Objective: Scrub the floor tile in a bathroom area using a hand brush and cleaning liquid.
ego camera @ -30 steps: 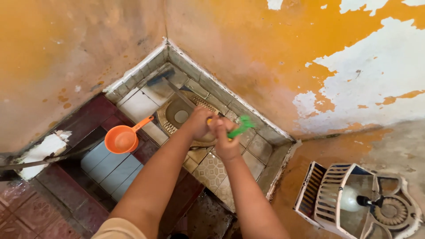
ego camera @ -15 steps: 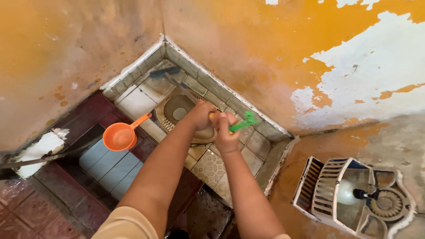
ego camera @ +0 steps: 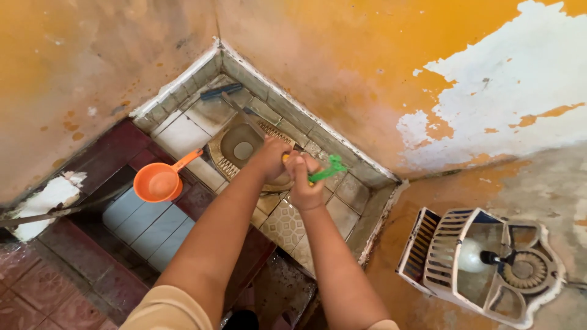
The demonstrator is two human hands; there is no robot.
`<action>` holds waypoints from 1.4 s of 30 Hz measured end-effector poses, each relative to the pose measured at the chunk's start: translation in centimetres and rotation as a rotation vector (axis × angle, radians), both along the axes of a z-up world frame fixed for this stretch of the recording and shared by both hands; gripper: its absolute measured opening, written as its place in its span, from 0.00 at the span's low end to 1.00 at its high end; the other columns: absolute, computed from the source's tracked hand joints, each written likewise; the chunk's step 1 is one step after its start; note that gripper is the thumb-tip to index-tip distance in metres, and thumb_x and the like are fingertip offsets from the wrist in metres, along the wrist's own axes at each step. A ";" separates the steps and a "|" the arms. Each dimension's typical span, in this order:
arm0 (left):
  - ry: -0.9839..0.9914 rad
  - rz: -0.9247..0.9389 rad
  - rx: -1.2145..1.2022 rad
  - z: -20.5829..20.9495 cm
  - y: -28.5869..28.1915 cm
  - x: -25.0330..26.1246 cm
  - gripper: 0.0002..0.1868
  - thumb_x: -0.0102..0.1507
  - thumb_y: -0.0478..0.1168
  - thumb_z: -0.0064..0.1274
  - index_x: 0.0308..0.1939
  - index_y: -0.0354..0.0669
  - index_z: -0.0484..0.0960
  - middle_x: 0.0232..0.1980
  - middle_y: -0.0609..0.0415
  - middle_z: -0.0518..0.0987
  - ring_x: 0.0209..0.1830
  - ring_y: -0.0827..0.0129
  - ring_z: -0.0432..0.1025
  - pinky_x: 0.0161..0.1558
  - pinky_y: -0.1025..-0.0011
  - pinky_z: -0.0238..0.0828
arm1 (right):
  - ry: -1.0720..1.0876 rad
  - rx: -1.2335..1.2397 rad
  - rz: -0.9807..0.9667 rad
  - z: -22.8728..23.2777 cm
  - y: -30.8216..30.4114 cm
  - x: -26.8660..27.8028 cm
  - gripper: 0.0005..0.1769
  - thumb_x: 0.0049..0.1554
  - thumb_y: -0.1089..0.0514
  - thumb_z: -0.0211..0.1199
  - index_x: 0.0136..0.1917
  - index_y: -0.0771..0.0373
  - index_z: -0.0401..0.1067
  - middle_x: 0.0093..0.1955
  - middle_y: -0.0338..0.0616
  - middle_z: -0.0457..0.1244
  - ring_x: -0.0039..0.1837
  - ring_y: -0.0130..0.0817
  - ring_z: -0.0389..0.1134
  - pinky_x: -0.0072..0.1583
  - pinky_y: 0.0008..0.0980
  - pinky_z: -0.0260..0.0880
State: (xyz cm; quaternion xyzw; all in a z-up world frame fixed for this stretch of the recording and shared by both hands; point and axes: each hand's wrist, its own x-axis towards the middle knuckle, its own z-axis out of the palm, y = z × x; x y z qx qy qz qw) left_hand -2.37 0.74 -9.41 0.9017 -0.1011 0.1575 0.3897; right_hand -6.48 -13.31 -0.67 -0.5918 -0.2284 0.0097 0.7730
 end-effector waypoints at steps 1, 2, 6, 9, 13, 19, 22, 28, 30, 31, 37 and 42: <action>0.001 -0.004 -0.002 0.6 -1.4 -0.8 0.07 0.55 0.42 0.64 0.27 0.45 0.85 0.34 0.43 0.81 0.43 0.44 0.73 0.59 0.47 0.60 | 0.001 -0.002 -0.004 1.3 -1.4 -0.8 0.19 0.69 0.61 0.50 0.35 0.62 0.59 0.34 0.35 0.58 0.38 0.23 0.54 0.43 0.27 0.55; 0.011 -0.046 -0.076 1.2 -2.7 -1.2 0.05 0.54 0.41 0.62 0.30 0.46 0.86 0.37 0.46 0.82 0.44 0.46 0.74 0.58 0.50 0.63 | -0.001 -0.065 -0.049 2.6 -2.7 -1.4 0.18 0.68 0.61 0.51 0.34 0.62 0.62 0.33 0.35 0.58 0.37 0.23 0.55 0.41 0.27 0.54; 0.045 -0.230 -0.225 7.0 -8.2 -3.4 0.07 0.55 0.38 0.57 0.36 0.49 0.87 0.40 0.49 0.84 0.45 0.53 0.77 0.55 0.57 0.69 | 0.048 -0.052 -0.216 4.8 -9.3 -3.9 0.18 0.66 0.62 0.57 0.33 0.62 0.64 0.33 0.35 0.59 0.35 0.23 0.56 0.39 0.27 0.54; -0.044 -0.240 -0.292 12.2 -11.7 -5.7 0.06 0.55 0.37 0.58 0.35 0.45 0.86 0.38 0.45 0.83 0.42 0.48 0.77 0.47 0.55 0.73 | 0.043 0.005 -0.247 10.4 -11.5 -5.9 0.17 0.65 0.61 0.56 0.34 0.65 0.64 0.32 0.41 0.59 0.34 0.25 0.55 0.39 0.28 0.54; -0.066 -0.237 -0.307 13.0 -12.5 -4.6 0.03 0.58 0.38 0.60 0.33 0.43 0.85 0.35 0.41 0.82 0.39 0.43 0.77 0.43 0.52 0.72 | -0.044 0.073 -0.211 12.3 -10.8 -5.3 0.20 0.67 0.61 0.53 0.33 0.61 0.55 0.30 0.43 0.58 0.36 0.32 0.59 0.53 0.37 0.67; 0.097 -0.263 -0.283 10.3 -12.9 -1.0 0.04 0.56 0.35 0.57 0.33 0.43 0.85 0.37 0.39 0.82 0.41 0.43 0.78 0.43 0.54 0.75 | 0.034 0.091 -0.346 10.9 -10.3 -2.0 0.19 0.66 0.60 0.51 0.32 0.63 0.56 0.29 0.45 0.57 0.34 0.33 0.57 0.40 0.31 0.59; 0.136 -0.253 -0.288 11.1 -15.1 -2.5 0.06 0.56 0.36 0.58 0.37 0.44 0.86 0.39 0.40 0.83 0.42 0.46 0.79 0.45 0.55 0.75 | 0.171 -0.126 -0.482 12.3 -13.3 -3.8 0.17 0.64 0.61 0.54 0.33 0.65 0.59 0.31 0.42 0.54 0.34 0.31 0.53 0.37 0.32 0.53; 0.055 -0.306 -0.182 12.4 -17.0 -5.5 0.08 0.62 0.43 0.61 0.39 0.43 0.88 0.40 0.43 0.86 0.45 0.48 0.80 0.52 0.54 0.73 | -0.019 0.161 -0.240 11.7 -15.8 -5.9 0.21 0.66 0.62 0.54 0.32 0.59 0.54 0.29 0.38 0.51 0.33 0.33 0.53 0.46 0.42 0.63; 0.070 -0.311 -0.300 10.4 -16.1 -3.6 0.18 0.49 0.41 0.60 0.43 0.42 0.87 0.40 0.40 0.84 0.41 0.47 0.80 0.48 0.57 0.76 | 0.033 0.245 -0.231 8.2 -16.1 -4.1 0.23 0.67 0.64 0.54 0.32 0.59 0.51 0.29 0.37 0.48 0.33 0.33 0.53 0.41 0.37 0.58; 0.070 -0.313 -0.302 9.7 -15.8 -3.1 0.18 0.49 0.41 0.60 0.43 0.42 0.87 0.40 0.40 0.84 0.41 0.47 0.80 0.48 0.57 0.76 | 0.033 0.243 -0.233 8.6 -15.3 -3.9 0.23 0.67 0.64 0.54 0.32 0.59 0.51 0.29 0.37 0.48 0.33 0.33 0.53 0.41 0.37 0.58; 0.251 -0.201 -0.158 12.2 -16.7 -4.4 0.09 0.57 0.44 0.61 0.36 0.44 0.88 0.40 0.41 0.83 0.44 0.46 0.79 0.50 0.55 0.74 | -0.110 -0.204 -0.343 10.8 -16.4 -4.9 0.14 0.63 0.61 0.51 0.37 0.71 0.62 0.32 0.49 0.58 0.35 0.39 0.59 0.41 0.36 0.62; 0.035 -0.290 -0.250 12.4 -20.3 -7.5 0.08 0.59 0.40 0.57 0.39 0.45 0.88 0.40 0.45 0.85 0.46 0.46 0.78 0.52 0.52 0.71 | 0.007 0.111 -0.224 13.7 -19.0 -8.4 0.21 0.65 0.59 0.54 0.31 0.62 0.54 0.29 0.45 0.55 0.36 0.39 0.59 0.51 0.44 0.69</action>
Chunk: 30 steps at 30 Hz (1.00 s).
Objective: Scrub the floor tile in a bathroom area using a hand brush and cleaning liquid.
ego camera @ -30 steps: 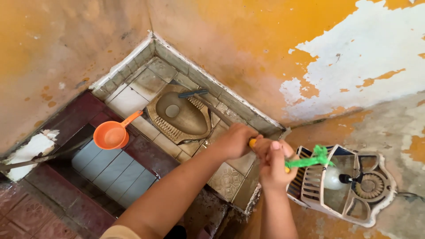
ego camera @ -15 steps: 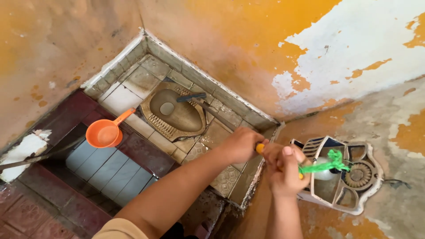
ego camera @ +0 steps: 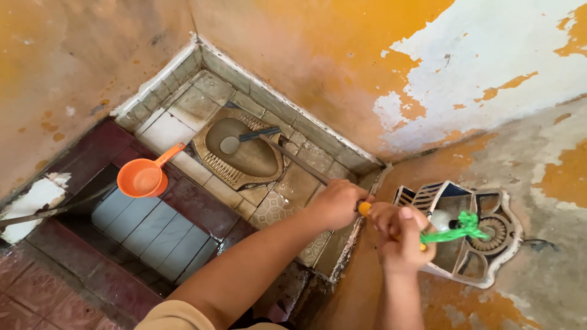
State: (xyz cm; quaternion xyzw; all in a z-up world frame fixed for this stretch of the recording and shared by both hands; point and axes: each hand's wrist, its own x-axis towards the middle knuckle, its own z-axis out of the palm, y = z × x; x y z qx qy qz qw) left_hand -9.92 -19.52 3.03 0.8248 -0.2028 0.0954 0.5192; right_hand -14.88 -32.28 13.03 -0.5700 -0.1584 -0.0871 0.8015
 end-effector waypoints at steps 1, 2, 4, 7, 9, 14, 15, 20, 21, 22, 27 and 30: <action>-0.002 0.002 0.000 -0.7 0.6 0.6 0.08 0.59 0.40 0.57 0.39 0.45 0.88 0.40 0.45 0.85 0.46 0.46 0.78 0.52 0.52 0.71 | -0.002 0.000 0.002 -2.3 -0.2 1.0 0.21 0.65 0.59 0.54 0.31 0.62 0.54 0.29 0.45 0.55 0.36 0.39 0.59 0.51 0.44 0.69; 0.035 -0.014 -0.034 -1.4 1.2 1.1 0.11 0.56 0.40 0.57 0.41 0.44 0.88 0.41 0.44 0.85 0.45 0.47 0.78 0.51 0.54 0.72 | 0.031 0.014 -0.050 -4.6 -0.4 2.0 0.24 0.66 0.61 0.55 0.30 0.62 0.53 0.27 0.42 0.51 0.32 0.36 0.55 0.45 0.42 0.63; 0.075 -0.031 -0.070 -2.3 2.2 1.8 0.15 0.52 0.39 0.57 0.43 0.44 0.87 0.42 0.43 0.84 0.45 0.47 0.78 0.49 0.55 0.74 | 0.066 0.027 -0.102 -5.4 0.8 3.2 0.27 0.67 0.63 0.56 0.28 0.62 0.51 0.26 0.40 0.48 0.29 0.34 0.52 0.39 0.39 0.58; 0.078 0.105 0.046 -1.8 3.4 2.2 0.07 0.63 0.43 0.60 0.37 0.44 0.87 0.39 0.41 0.83 0.44 0.47 0.78 0.50 0.54 0.74 | 0.023 -0.053 0.025 -1.7 3.8 3.3 0.21 0.65 0.60 0.52 0.31 0.62 0.52 0.29 0.48 0.54 0.34 0.40 0.58 0.44 0.39 0.63; -0.032 0.130 0.060 -0.1 3.0 1.9 0.07 0.65 0.41 0.60 0.35 0.45 0.87 0.37 0.44 0.84 0.42 0.47 0.77 0.51 0.52 0.71 | 0.059 -0.104 -0.103 0.1 3.4 2.8 0.18 0.64 0.61 0.51 0.33 0.64 0.54 0.29 0.48 0.54 0.33 0.39 0.57 0.41 0.40 0.59; -0.140 0.016 -0.086 2.5 0.4 0.3 0.13 0.53 0.40 0.60 0.42 0.44 0.87 0.38 0.44 0.84 0.41 0.48 0.78 0.46 0.55 0.74 | -0.090 -0.046 -0.011 2.7 1.0 1.0 0.22 0.69 0.60 0.51 0.33 0.62 0.51 0.28 0.46 0.53 0.33 0.37 0.56 0.47 0.46 0.64; -0.121 -0.019 -0.073 2.9 0.3 0.3 0.15 0.52 0.40 0.60 0.43 0.45 0.87 0.37 0.44 0.83 0.39 0.48 0.78 0.43 0.55 0.75 | -0.116 -0.054 -0.040 2.9 1.0 0.8 0.22 0.69 0.59 0.51 0.34 0.62 0.51 0.28 0.46 0.52 0.31 0.36 0.56 0.48 0.47 0.65; -0.233 0.027 -0.040 3.2 1.2 0.7 0.09 0.54 0.44 0.65 0.38 0.49 0.87 0.32 0.46 0.82 0.33 0.51 0.79 0.37 0.57 0.76 | -0.152 -0.107 -0.080 4.1 2.0 -0.4 0.20 0.69 0.59 0.52 0.36 0.63 0.52 0.30 0.46 0.54 0.35 0.37 0.57 0.51 0.48 0.66; -0.273 0.029 -0.061 3.3 1.4 0.8 0.10 0.53 0.44 0.65 0.37 0.50 0.87 0.31 0.48 0.82 0.32 0.52 0.79 0.37 0.57 0.76 | -0.187 -0.135 -0.064 4.3 2.1 -0.6 0.19 0.69 0.59 0.52 0.37 0.63 0.52 0.32 0.47 0.55 0.39 0.38 0.58 0.52 0.47 0.66; -0.271 0.026 -0.065 2.8 1.9 1.1 0.10 0.53 0.44 0.65 0.37 0.50 0.87 0.31 0.48 0.82 0.32 0.52 0.79 0.37 0.57 0.76 | -0.185 -0.139 -0.067 3.8 2.4 -0.5 0.19 0.69 0.59 0.52 0.37 0.63 0.52 0.32 0.47 0.55 0.39 0.38 0.58 0.52 0.47 0.66; -0.074 -0.065 0.087 -2.1 4.6 3.2 0.07 0.63 0.48 0.63 0.34 0.53 0.88 0.35 0.51 0.85 0.34 0.54 0.80 0.40 0.60 0.78 | -0.043 -0.321 -0.068 -1.4 4.0 0.5 0.24 0.72 0.55 0.46 0.35 0.67 0.61 0.34 0.48 0.59 0.38 0.36 0.60 0.51 0.39 0.67; 0.070 -0.086 0.142 -3.1 4.9 3.2 0.09 0.54 0.47 0.65 0.35 0.52 0.88 0.36 0.48 0.84 0.35 0.52 0.80 0.41 0.58 0.78 | 0.094 -0.196 -0.110 -3.6 4.9 0.4 0.26 0.72 0.56 0.47 0.33 0.67 0.59 0.33 0.47 0.59 0.38 0.35 0.60 0.46 0.35 0.63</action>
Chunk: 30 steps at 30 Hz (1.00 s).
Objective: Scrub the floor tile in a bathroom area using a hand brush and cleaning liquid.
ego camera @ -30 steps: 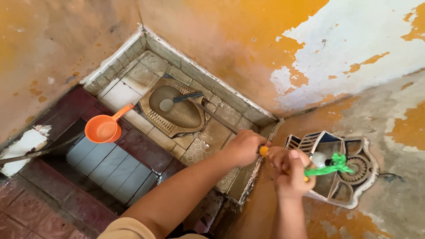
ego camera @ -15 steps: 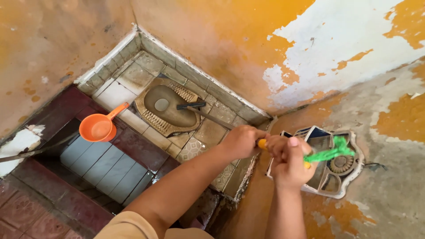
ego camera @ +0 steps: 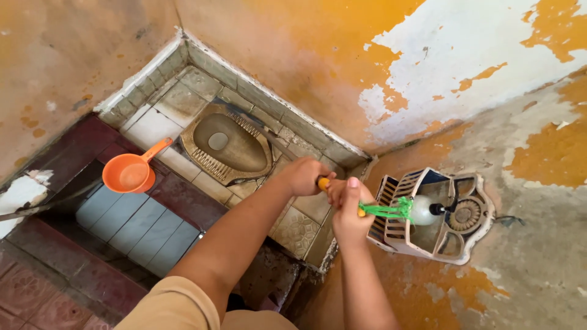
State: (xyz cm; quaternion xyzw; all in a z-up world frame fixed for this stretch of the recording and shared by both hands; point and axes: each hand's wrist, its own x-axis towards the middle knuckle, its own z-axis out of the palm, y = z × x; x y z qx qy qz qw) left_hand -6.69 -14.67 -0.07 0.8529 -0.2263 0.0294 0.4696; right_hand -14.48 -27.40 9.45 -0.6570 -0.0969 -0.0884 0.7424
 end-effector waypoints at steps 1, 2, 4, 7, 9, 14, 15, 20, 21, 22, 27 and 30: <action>0.000 -0.002 -0.002 -0.1 -0.3 -0.5 0.09 0.54 0.47 0.65 0.35 0.52 0.88 0.36 0.48 0.84 0.35 0.52 0.80 0.41 0.58 0.78 | 0.000 -0.002 -0.002 0.6 -0.5 -0.6 0.26 0.72 0.56 0.47 0.33 0.67 0.59 0.33 0.47 0.59 0.38 0.35 0.60 0.46 0.35 0.63; -0.044 -0.032 -0.004 -0.2 -0.2 -0.6 0.10 0.52 0.47 0.66 0.36 0.52 0.88 0.37 0.47 0.84 0.35 0.50 0.80 0.40 0.56 0.77 | -0.036 0.051 0.010 1.1 -0.6 -0.8 0.26 0.72 0.56 0.47 0.32 0.65 0.57 0.32 0.46 0.59 0.37 0.34 0.61 0.49 0.37 0.67; -0.080 -0.061 -0.003 -0.6 0.0 -1.7 0.12 0.51 0.46 0.66 0.37 0.51 0.88 0.37 0.47 0.84 0.35 0.48 0.79 0.40 0.54 0.76 | -0.064 0.105 0.023 0.9 -0.5 -1.0 0.26 0.71 0.56 0.47 0.31 0.64 0.56 0.31 0.45 0.59 0.36 0.34 0.61 0.53 0.39 0.71; -0.061 -0.062 0.042 -0.8 -0.2 -3.8 0.09 0.53 0.45 0.64 0.35 0.50 0.87 0.34 0.48 0.84 0.37 0.49 0.79 0.41 0.56 0.77 | 0.008 0.016 -0.006 0.0 -0.2 -1.3 0.24 0.69 0.59 0.50 0.31 0.68 0.60 0.28 0.44 0.55 0.32 0.32 0.54 0.37 0.33 0.55; -0.164 0.012 -0.114 0.1 0.6 -3.9 0.11 0.52 0.44 0.62 0.37 0.48 0.87 0.35 0.47 0.84 0.34 0.50 0.79 0.38 0.57 0.76 | -0.024 0.164 0.061 0.8 0.0 -1.4 0.25 0.70 0.59 0.50 0.31 0.63 0.54 0.28 0.41 0.53 0.33 0.32 0.53 0.40 0.35 0.58; -0.244 0.139 -0.049 5.0 -0.5 -5.3 0.12 0.62 0.47 0.61 0.29 0.46 0.83 0.27 0.47 0.82 0.28 0.54 0.78 0.33 0.57 0.74 | -0.180 0.199 0.124 6.8 -0.6 -1.5 0.24 0.68 0.58 0.51 0.30 0.60 0.53 0.26 0.41 0.52 0.30 0.32 0.53 0.43 0.42 0.63; -0.312 0.187 -0.029 5.7 -0.6 -5.1 0.14 0.63 0.47 0.61 0.27 0.46 0.81 0.26 0.48 0.81 0.27 0.54 0.77 0.32 0.57 0.72 | -0.183 0.187 0.187 7.6 -0.9 -1.4 0.23 0.68 0.58 0.51 0.31 0.59 0.53 0.26 0.42 0.52 0.31 0.33 0.53 0.44 0.43 0.63; -0.428 0.270 -0.054 6.0 -0.5 -4.9 0.13 0.63 0.46 0.59 0.27 0.47 0.79 0.25 0.49 0.79 0.27 0.54 0.75 0.33 0.58 0.71 | -0.156 0.188 0.255 8.3 -0.9 -1.1 0.21 0.66 0.60 0.52 0.32 0.59 0.53 0.27 0.42 0.52 0.33 0.38 0.54 0.49 0.46 0.63; -0.426 0.272 -0.076 6.1 -0.3 -4.8 0.16 0.64 0.48 0.60 0.25 0.46 0.77 0.24 0.49 0.78 0.27 0.53 0.75 0.33 0.58 0.70 | -0.154 0.164 0.260 8.7 -0.5 -1.1 0.20 0.65 0.60 0.52 0.32 0.60 0.53 0.28 0.44 0.53 0.35 0.40 0.55 0.52 0.47 0.63; -0.425 0.276 -0.076 5.8 -0.2 -4.9 0.16 0.64 0.48 0.60 0.25 0.46 0.77 0.24 0.49 0.78 0.27 0.53 0.75 0.33 0.58 0.70 | -0.153 0.164 0.263 8.4 -0.4 -1.2 0.20 0.65 0.60 0.52 0.32 0.60 0.53 0.28 0.44 0.53 0.35 0.40 0.55 0.52 0.47 0.63; -0.408 0.355 -0.054 4.8 0.6 -7.0 0.12 0.67 0.43 0.57 0.30 0.45 0.76 0.29 0.50 0.80 0.30 0.53 0.75 0.37 0.58 0.70 | -0.174 0.260 0.364 6.9 0.4 -1.4 0.23 0.67 0.57 0.50 0.30 0.60 0.54 0.26 0.42 0.51 0.32 0.36 0.54 0.45 0.43 0.61; -0.382 0.396 -0.089 3.5 1.5 -8.1 0.07 0.62 0.42 0.56 0.42 0.46 0.82 0.33 0.52 0.81 0.32 0.54 0.76 0.38 0.57 0.69 | -0.077 0.255 0.418 3.4 0.3 -0.4 0.23 0.65 0.58 0.50 0.29 0.59 0.53 0.25 0.41 0.51 0.29 0.35 0.52 0.41 0.41 0.59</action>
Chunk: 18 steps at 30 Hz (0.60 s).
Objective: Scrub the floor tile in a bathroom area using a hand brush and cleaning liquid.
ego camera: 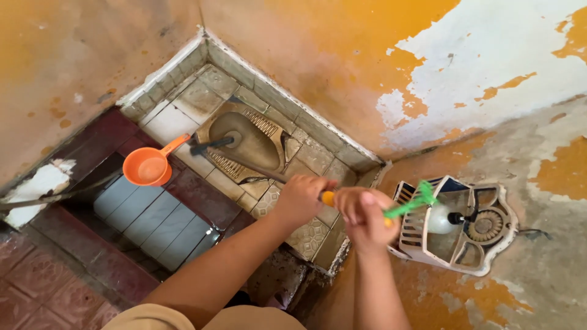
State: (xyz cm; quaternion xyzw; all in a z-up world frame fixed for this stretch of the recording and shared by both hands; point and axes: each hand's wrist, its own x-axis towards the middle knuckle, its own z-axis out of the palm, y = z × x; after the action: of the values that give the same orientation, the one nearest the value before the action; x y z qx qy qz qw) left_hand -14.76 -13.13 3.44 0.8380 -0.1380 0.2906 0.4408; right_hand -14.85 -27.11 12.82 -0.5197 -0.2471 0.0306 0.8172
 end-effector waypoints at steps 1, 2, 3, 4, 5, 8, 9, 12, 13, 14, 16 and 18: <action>0.002 0.008 -0.002 -0.7 0.3 0.0 0.07 0.62 0.42 0.56 0.42 0.46 0.82 0.33 0.52 0.81 0.32 0.54 0.76 0.38 0.57 0.69 | 0.002 -0.002 0.008 -0.2 0.3 0.3 0.23 0.65 0.58 0.50 0.29 0.59 0.53 0.25 0.41 0.51 0.29 0.35 0.52 0.41 0.41 0.59; 0.041 0.010 -0.019 -1.3 0.7 0.1 0.07 0.61 0.42 0.57 0.40 0.45 0.82 0.33 0.50 0.81 0.34 0.52 0.76 0.40 0.56 0.69 | 0.045 -0.007 0.000 -0.4 0.6 0.6 0.22 0.65 0.57 0.50 0.29 0.60 0.53 0.25 0.41 0.50 0.30 0.36 0.51 0.42 0.42 0.58; 0.080 0.013 -0.037 -2.0 1.0 0.3 0.08 0.60 0.42 0.58 0.39 0.44 0.81 0.34 0.49 0.81 0.35 0.51 0.76 0.41 0.54 0.69 | 0.087 -0.013 -0.009 -0.6 1.0 1.0 0.22 0.64 0.57 0.50 0.29 0.60 0.53 0.25 0.42 0.50 0.30 0.37 0.50 0.42 0.43 0.58; 0.076 0.021 -0.035 -1.1 1.7 0.8 0.08 0.60 0.42 0.58 0.39 0.44 0.81 0.34 0.49 0.81 0.35 0.51 0.76 0.41 0.54 0.69 | 0.084 -0.011 -0.001 0.0 0.4 1.5 0.22 0.64 0.57 0.50 0.29 0.60 0.53 0.25 0.42 0.50 0.30 0.37 0.50 0.42 0.43 0.58; 0.284 -0.021 -0.033 -0.3 2.4 1.2 0.11 0.61 0.45 0.60 0.37 0.40 0.80 0.34 0.46 0.80 0.36 0.50 0.76 0.42 0.55 0.71 | 0.020 0.006 0.096 0.6 -0.3 2.1 0.24 0.64 0.57 0.50 0.28 0.60 0.53 0.24 0.40 0.49 0.29 0.36 0.49 0.40 0.41 0.57; 0.706 -0.110 0.012 1.6 3.4 1.2 0.12 0.61 0.45 0.61 0.42 0.44 0.81 0.39 0.45 0.81 0.41 0.51 0.77 0.47 0.56 0.73 | -0.072 -0.024 0.251 4.7 -1.5 3.1 0.24 0.64 0.55 0.52 0.27 0.58 0.52 0.23 0.38 0.48 0.26 0.34 0.49 0.37 0.40 0.55; 0.910 -0.166 0.059 2.1 3.6 1.1 0.13 0.60 0.44 0.59 0.48 0.51 0.84 0.43 0.47 0.83 0.45 0.52 0.78 0.51 0.57 0.74 | -0.109 -0.071 0.300 6.5 -1.8 3.4 0.24 0.63 0.55 0.53 0.27 0.57 0.51 0.22 0.38 0.48 0.25 0.33 0.49 0.36 0.39 0.55; 0.532 -0.137 -0.120 -2.6 0.7 2.4 0.14 0.57 0.36 0.59 0.47 0.45 0.85 0.47 0.45 0.83 0.50 0.50 0.77 0.54 0.56 0.71 | -0.108 -0.033 0.074 6.9 -1.4 3.4 0.24 0.66 0.55 0.54 0.30 0.59 0.52 0.21 0.38 0.48 0.24 0.31 0.47 0.33 0.36 0.53; 0.532 -0.134 -0.122 -2.8 0.0 2.4 0.14 0.57 0.36 0.59 0.47 0.45 0.85 0.47 0.45 0.83 0.50 0.50 0.77 0.54 0.56 0.71 | -0.108 -0.034 0.078 6.6 -0.8 2.9 0.24 0.66 0.55 0.54 0.30 0.59 0.52 0.21 0.38 0.48 0.24 0.31 0.47 0.33 0.36 0.53; 0.468 -0.082 -0.140 -3.0 -0.7 2.5 0.15 0.56 0.35 0.58 0.48 0.45 0.85 0.47 0.45 0.84 0.50 0.50 0.76 0.54 0.56 0.70 | -0.077 0.014 -0.189 6.3 -0.4 2.5 0.22 0.66 0.56 0.54 0.32 0.57 0.51 0.23 0.39 0.47 0.25 0.31 0.46 0.34 0.37 0.53; 0.402 -0.026 -0.161 -3.3 -1.8 2.6 0.16 0.56 0.33 0.58 0.48 0.45 0.85 0.46 0.45 0.84 0.50 0.50 0.76 0.55 0.56 0.70 | -0.051 0.061 -0.451 5.8 -0.3 2.1 0.20 0.67 0.57 0.54 0.35 0.56 0.50 0.25 0.39 0.47 0.26 0.31 0.46 0.34 0.38 0.52; 0.373 0.019 -0.147 -3.5 -2.5 2.6 0.12 0.59 0.35 0.59 0.47 0.45 0.85 0.46 0.45 0.84 0.50 0.50 0.76 0.55 0.56 0.70 | -0.056 0.117 -0.464 5.4 -0.9 2.0 0.25 0.71 0.55 0.54 0.34 0.58 0.51 0.25 0.40 0.47 0.25 0.29 0.46 0.34 0.36 0.54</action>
State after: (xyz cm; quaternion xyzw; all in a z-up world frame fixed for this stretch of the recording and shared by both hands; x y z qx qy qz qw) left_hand -12.21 -15.63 -0.04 0.8441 -0.0243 0.1437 0.5160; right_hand -12.86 -28.04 18.23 -0.5151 -0.1449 -0.1867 0.8239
